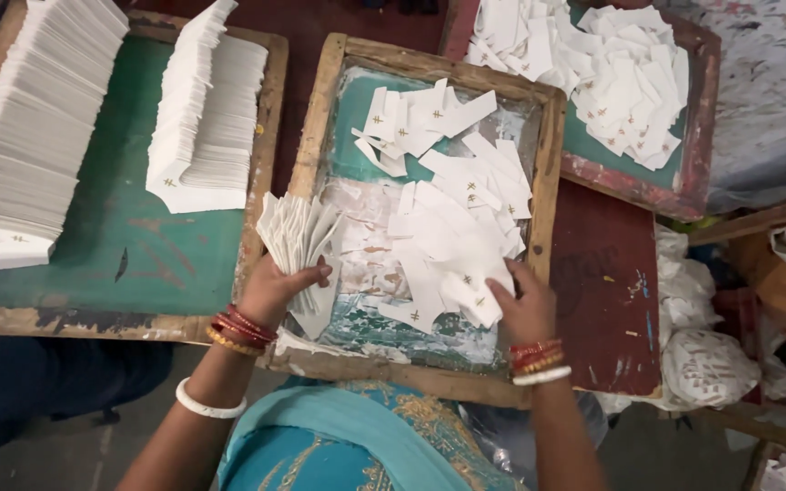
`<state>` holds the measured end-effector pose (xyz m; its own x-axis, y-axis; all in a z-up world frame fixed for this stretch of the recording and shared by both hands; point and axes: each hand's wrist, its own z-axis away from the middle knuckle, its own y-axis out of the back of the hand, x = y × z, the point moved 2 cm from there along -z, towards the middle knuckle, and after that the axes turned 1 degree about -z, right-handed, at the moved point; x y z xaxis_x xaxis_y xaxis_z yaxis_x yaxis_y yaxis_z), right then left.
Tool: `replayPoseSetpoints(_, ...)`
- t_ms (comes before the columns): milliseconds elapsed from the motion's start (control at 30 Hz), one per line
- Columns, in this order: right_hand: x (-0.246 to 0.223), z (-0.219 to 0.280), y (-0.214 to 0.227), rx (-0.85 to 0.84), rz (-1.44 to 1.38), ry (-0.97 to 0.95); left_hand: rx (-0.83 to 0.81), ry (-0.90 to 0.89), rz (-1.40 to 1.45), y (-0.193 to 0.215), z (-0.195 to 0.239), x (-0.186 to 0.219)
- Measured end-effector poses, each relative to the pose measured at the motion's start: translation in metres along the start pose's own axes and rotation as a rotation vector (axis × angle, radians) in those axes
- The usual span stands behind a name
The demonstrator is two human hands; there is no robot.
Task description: The recorder is sorting a pile of printed paper labels and stacking them into neat rows on a workbench.
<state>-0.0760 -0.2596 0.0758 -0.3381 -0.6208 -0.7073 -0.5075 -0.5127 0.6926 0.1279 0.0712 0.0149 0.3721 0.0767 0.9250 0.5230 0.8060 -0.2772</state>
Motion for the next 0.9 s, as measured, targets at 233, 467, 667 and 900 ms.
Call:
replayPoseSetpoints(233, -0.005, 0.0, 0.03, -0.046, 0.124, -0.032, 0.024, 0.002, 0.081, -0.007, 0.007, 0.011)
replayPoseSetpoints(467, -0.008, -0.03, 0.036, -0.368, 0.015, -0.024, 0.051, 0.12, 0.032, -0.015, 0.003, 0.0)
replayPoseSetpoints(667, 0.005, -0.04, -0.017, -0.222, 0.295, 0.343, -0.103, 0.066, 0.022, -0.034, 0.004, 0.002)
replayPoseSetpoints(900, 0.024, 0.008, 0.045, -0.091, -0.35, -0.173, 0.05, -0.001, 0.067, 0.015, 0.014, -0.011)
